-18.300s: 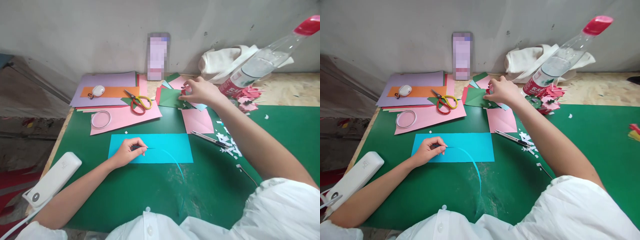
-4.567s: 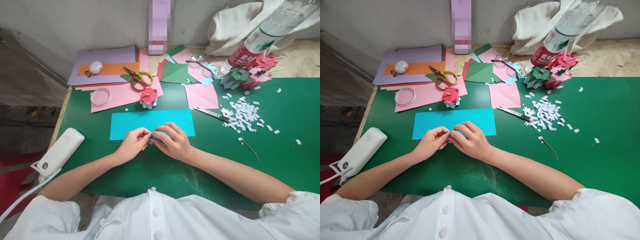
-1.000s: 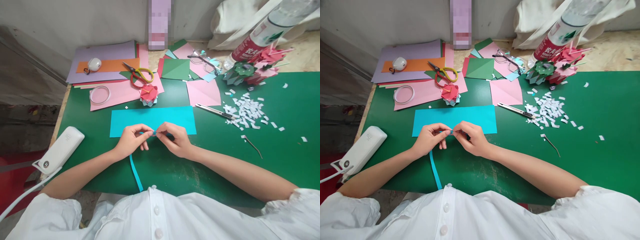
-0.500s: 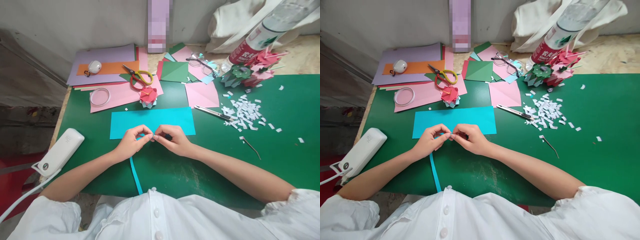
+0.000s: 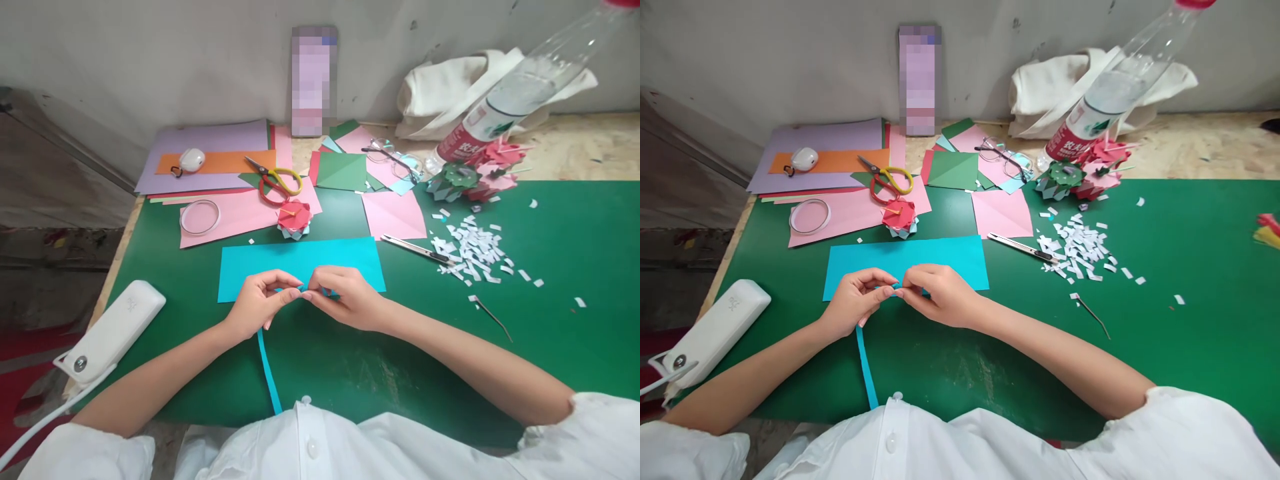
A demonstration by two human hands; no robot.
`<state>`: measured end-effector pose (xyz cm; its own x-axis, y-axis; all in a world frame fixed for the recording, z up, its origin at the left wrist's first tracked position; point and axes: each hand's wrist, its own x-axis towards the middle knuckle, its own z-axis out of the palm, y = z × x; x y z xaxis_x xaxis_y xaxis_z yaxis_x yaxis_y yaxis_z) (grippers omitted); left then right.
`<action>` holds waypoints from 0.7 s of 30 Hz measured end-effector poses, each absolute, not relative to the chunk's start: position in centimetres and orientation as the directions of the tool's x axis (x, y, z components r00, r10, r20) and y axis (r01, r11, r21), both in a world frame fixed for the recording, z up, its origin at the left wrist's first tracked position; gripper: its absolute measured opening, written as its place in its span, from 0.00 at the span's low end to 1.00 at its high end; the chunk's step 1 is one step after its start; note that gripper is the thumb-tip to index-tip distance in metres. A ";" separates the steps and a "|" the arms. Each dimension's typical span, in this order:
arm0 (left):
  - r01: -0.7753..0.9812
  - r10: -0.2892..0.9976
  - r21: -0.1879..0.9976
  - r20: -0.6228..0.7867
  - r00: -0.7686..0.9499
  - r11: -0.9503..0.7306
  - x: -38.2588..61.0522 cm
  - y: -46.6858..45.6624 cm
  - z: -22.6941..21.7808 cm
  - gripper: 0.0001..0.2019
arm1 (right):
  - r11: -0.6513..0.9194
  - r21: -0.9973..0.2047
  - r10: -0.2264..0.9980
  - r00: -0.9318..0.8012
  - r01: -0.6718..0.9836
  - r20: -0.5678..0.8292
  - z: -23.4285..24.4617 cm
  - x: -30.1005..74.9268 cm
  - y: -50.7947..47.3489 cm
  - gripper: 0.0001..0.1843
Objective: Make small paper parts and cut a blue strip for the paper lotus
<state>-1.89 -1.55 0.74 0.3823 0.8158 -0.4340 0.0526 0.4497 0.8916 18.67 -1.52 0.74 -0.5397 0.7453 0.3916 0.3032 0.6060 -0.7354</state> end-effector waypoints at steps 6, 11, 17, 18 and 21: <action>0.035 0.834 0.899 -0.418 0.360 0.436 -2.5 -0.9 0.4 0.22 | 0.616 -0.740 0.654 -0.699 0.270 0.290 1.8 18.9 0.8 0.13; 0.038 0.853 0.902 -0.421 0.310 0.431 -2.9 -0.4 0.5 0.21 | 0.667 -0.698 0.584 -0.766 0.262 0.270 1.9 18.3 2.0 0.16; 0.113 0.880 0.906 -0.423 0.215 0.407 -3.0 0.0 0.2 0.13 | 0.756 -0.559 0.563 -0.773 0.340 0.291 3.5 20.2 7.4 0.14; 0.113 0.880 0.905 -0.424 0.212 0.409 -3.0 0.0 0.2 0.13 | 0.766 -0.482 0.612 -0.712 0.425 0.344 4.2 20.9 9.6 0.14; 0.124 0.879 0.910 -0.415 0.234 0.397 -2.9 0.2 0.1 0.12 | 0.623 -0.103 0.741 -0.543 0.775 0.395 6.6 23.0 17.5 0.19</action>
<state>-2.90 0.17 0.08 0.2335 0.8792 -0.4153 0.1238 0.3967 0.9095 23.00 17.46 6.64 -0.5431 0.7412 0.3946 0.7754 0.6230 -0.1029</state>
